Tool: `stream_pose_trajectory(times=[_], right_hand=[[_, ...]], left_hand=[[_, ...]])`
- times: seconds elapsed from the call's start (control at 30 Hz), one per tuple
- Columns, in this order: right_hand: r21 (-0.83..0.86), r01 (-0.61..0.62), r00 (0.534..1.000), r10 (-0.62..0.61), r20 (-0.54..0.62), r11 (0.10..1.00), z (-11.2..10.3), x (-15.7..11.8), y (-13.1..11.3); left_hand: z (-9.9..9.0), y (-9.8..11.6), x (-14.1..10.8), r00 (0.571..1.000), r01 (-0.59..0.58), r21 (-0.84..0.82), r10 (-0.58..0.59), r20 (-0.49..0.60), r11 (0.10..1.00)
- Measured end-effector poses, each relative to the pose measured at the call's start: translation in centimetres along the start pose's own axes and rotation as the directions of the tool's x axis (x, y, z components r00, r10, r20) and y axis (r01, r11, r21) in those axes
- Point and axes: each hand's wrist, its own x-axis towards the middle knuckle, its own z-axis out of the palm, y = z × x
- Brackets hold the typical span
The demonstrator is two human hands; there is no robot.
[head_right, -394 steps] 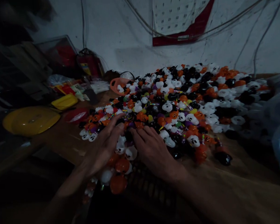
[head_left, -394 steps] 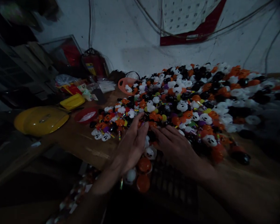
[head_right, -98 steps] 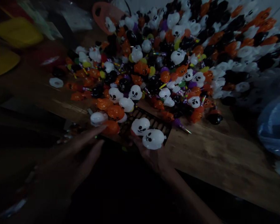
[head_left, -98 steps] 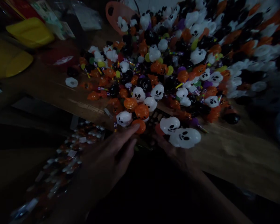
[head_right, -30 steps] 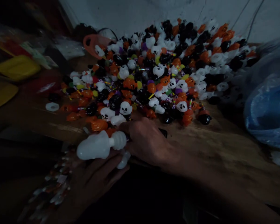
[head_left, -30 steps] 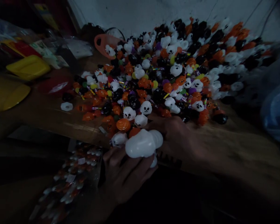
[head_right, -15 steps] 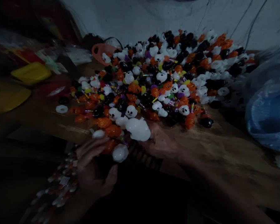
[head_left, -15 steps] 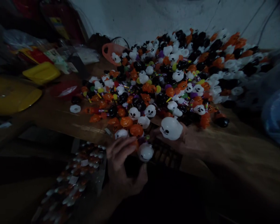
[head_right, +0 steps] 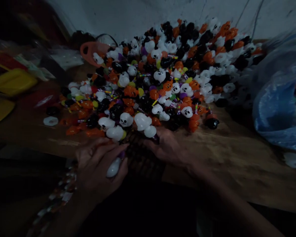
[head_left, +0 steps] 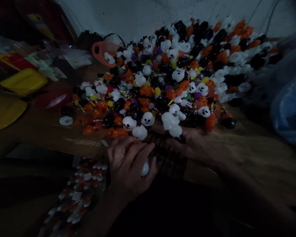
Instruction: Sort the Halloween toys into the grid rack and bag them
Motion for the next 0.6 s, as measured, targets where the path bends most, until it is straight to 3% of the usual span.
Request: stream_pose_trajectory(times=[0.17, 0.27, 0.33, 0.47, 0.6], right_hand=[[-0.351, -0.017, 0.997, -0.012, -0.081, 0.936, -1.1, -2.7, 1.1], [-0.536, -0.066, 0.997, 0.036, -0.067, 0.842, -1.4, -3.8, 1.8], [-0.613, -0.023, 0.999, 0.004, -0.033, 0.79, -1.7, -4.3, 2.3], [-0.673, 0.001, 0.997, -0.054, -0.058, 0.74, -1.9, -5.3, 3.4], [-0.575, -0.023, 0.998, -0.015, -0.06, 0.818, -1.6, -6.4, 4.5]], left_hand=[[-0.2, -0.7, -0.2, 0.999, -0.032, -0.112, 0.033, 0.006, 0.993], [-0.4, -1.1, -0.7, 0.999, -0.036, -0.201, 0.041, 0.025, 0.979], [-0.4, -1.2, -1.0, 1.0, -0.007, -0.21, 0.009, 0.006, 0.978], [-0.1, -1.1, -1.0, 1.0, -0.003, -0.204, -0.003, -0.03, 0.979], [0.2, -1.1, -0.8, 0.998, -0.033, -0.185, 0.023, -0.053, 0.982]])
